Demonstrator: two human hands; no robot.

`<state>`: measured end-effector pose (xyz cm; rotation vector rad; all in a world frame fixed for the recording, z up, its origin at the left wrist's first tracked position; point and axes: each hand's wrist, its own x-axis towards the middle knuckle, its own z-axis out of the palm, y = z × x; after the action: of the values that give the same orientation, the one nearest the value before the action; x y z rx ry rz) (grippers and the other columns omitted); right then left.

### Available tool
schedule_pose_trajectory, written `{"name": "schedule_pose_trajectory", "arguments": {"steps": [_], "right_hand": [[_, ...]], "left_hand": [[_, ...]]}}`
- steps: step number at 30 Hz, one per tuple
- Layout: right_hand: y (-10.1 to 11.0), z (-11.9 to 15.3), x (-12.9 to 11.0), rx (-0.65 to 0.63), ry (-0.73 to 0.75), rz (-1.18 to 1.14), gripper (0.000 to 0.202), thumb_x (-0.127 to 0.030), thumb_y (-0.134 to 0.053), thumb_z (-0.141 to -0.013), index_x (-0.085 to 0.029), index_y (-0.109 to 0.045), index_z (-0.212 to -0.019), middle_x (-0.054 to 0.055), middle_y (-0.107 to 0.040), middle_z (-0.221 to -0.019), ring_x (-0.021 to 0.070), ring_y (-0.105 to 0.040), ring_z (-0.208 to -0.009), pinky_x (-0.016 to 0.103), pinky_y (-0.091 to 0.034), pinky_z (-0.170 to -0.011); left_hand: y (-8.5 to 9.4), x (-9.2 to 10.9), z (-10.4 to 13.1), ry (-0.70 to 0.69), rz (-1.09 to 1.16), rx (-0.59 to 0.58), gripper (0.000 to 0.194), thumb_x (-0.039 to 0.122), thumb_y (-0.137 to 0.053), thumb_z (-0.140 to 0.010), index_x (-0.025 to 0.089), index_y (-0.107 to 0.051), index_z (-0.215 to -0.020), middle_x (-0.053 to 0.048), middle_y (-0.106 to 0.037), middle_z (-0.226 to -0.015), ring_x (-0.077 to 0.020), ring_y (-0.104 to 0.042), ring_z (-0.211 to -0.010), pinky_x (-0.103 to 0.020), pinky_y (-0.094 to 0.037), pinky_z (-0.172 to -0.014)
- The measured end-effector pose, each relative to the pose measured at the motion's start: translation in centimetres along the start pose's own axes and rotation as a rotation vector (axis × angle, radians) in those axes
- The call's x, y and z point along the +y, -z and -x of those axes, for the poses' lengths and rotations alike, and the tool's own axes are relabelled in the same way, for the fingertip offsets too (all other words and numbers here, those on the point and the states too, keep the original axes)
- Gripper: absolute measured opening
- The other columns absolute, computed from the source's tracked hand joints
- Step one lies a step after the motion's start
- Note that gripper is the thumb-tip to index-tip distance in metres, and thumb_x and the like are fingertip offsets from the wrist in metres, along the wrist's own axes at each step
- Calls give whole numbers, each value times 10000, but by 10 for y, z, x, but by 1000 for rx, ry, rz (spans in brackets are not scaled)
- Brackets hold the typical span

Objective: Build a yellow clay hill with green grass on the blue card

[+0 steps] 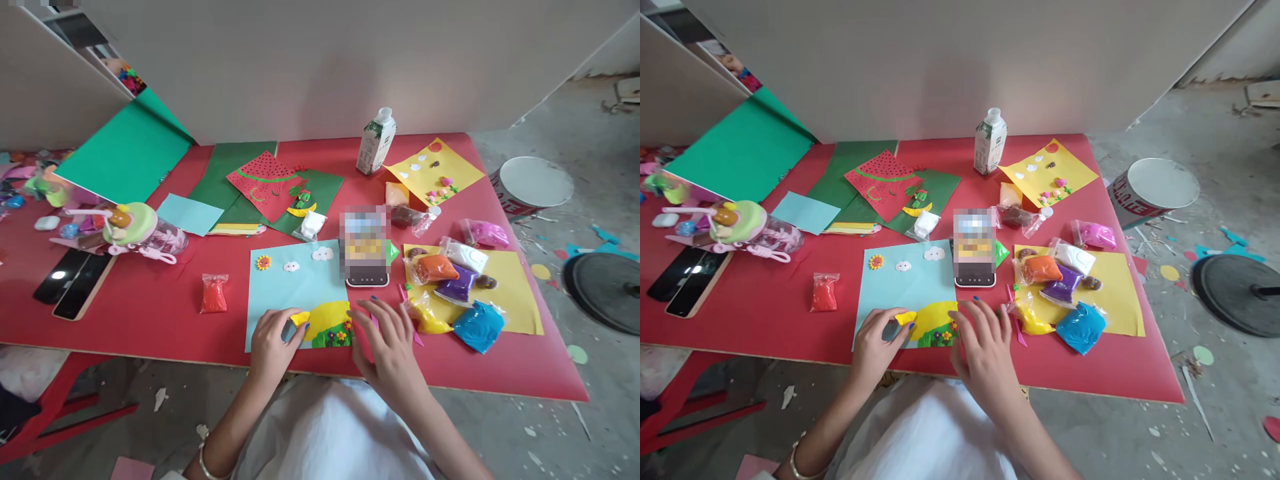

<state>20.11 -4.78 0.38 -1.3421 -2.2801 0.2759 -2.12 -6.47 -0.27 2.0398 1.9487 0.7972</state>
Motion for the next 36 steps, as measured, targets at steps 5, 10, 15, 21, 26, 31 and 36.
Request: {"name": "schedule_pose_trajectory", "arguments": {"steps": [5,10,15,21,26,31,36], "right_hand": [[-12,-11,-22,-119,61,-57,398,-118,-431,-900,-216,-564,-1262,85,-623,-1302,264,-509,-1295,571,-230,-1163],[-18,-16,-19,-176,136,-77,498,-75,-410,-882,-190,-546,-1347,85,-638,-1307,219,-573,-1236,501,-335,-1158],[-23,-17,-14,-217,191,-53,518,-56,-408,-860,-136,-562,-1348,95,-614,-1355,213,-586,-1236,433,-434,-1117],[-24,-12,-17,-291,147,-30,571,-49,-415,-853,-162,-510,-1404,67,-553,-1427,227,-582,-1253,495,-402,-1137],[-23,-13,-23,-291,87,-20,611,-58,-432,-839,-213,-488,-1428,47,-568,-1410,252,-608,-1218,536,-369,-1146],[-23,-13,-28,-286,52,-25,572,-80,-429,-849,-209,-516,-1399,46,-567,-1409,252,-614,-1210,548,-341,-1154],[-24,-13,-29,-283,33,-18,559,-73,-416,-850,-195,-532,-1383,49,-563,-1413,250,-623,-1194,554,-324,-1157]], "left_hand": [[1,-3,7,-2,-177,-11,288,406,-587,-920,211,-646,-1122,-99,-681,-1076,-249,-628,-967,-381,-500,-857],[11,-3,23,-187,-175,1,511,276,-454,-972,186,-375,-1468,-132,-610,-1294,-258,-568,-1226,-373,-454,-1019],[2,3,36,-321,-276,-239,733,310,-419,-974,125,-38,-1572,-136,-518,-1454,-254,-525,-1316,-374,-415,-1085],[-11,-2,41,-250,-291,-310,814,423,-431,-968,141,41,-1569,-138,-450,-1504,-272,-485,-1356,-415,-378,-1120],[-10,-2,44,-209,-281,-286,860,506,-437,-960,127,39,-1568,-136,-477,-1484,-277,-507,-1336,-404,-382,-1113],[-11,-2,48,-216,-299,-273,843,497,-411,-977,136,75,-1564,-118,-482,-1483,-266,-499,-1344,-391,-373,-1120],[-13,-4,53,-223,-305,-233,856,510,-406,-977,126,87,-1561,-127,-511,-1456,-275,-524,-1319,-394,-407,-1088]]}}
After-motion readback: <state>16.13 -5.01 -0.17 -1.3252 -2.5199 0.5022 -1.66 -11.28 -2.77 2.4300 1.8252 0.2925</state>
